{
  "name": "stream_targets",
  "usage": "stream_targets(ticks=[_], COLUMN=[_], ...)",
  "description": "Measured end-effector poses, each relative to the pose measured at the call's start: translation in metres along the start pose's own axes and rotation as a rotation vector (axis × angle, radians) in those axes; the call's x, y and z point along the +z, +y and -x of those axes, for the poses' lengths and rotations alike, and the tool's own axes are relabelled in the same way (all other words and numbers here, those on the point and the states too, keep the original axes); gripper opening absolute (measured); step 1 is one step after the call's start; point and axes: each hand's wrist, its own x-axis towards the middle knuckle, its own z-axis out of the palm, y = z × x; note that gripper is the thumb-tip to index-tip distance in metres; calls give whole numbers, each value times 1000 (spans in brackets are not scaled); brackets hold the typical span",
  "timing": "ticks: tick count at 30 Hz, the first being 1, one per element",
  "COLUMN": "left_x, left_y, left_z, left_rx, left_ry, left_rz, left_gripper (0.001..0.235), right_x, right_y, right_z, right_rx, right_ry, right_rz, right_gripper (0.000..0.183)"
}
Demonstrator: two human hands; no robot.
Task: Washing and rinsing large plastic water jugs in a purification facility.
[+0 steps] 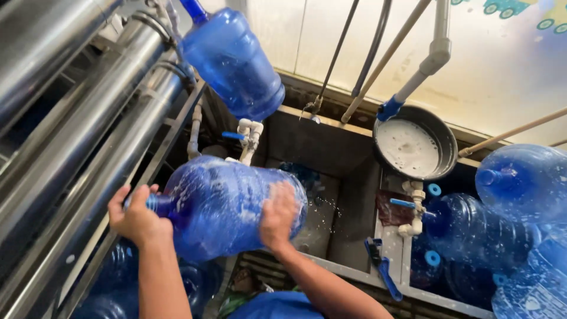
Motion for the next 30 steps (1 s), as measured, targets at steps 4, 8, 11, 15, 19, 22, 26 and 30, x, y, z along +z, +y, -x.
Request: stream_targets(ticks=[4,8,11,15,19,22,26,30], left_x=[12,21,17,-16,-19,7,15,22], left_y=[-4,18,26,-2,-1,2,13,27], left_z=[24,71,70,11,-22,-13,26,75], left_rx=[161,370,421,247,-2,-146,55,337], left_ry=[-130,-459,-745,-673,-388,199,61,-461], left_rz=[-75,-139,-81,103,76,40,-130,-189], left_gripper=[27,27,26,35,34,33,33,22], right_x=[-15,-34,-35,16,-38,-26,-46,-63], right_y=[-103,-117,-75,95,71,18,-125,-164], right_z=[-64,-141,-171,-88,-17,8,-45,-139], right_rx=[-137,-456,-207,-65,396,160,-13,-589], right_ry=[-270,-537,-907,-768,-620,-225,-356,-794], right_rz=[-113,82,-386,-64,238,116,-93,162], right_gripper=[51,39,41,50,60,62,64,48])
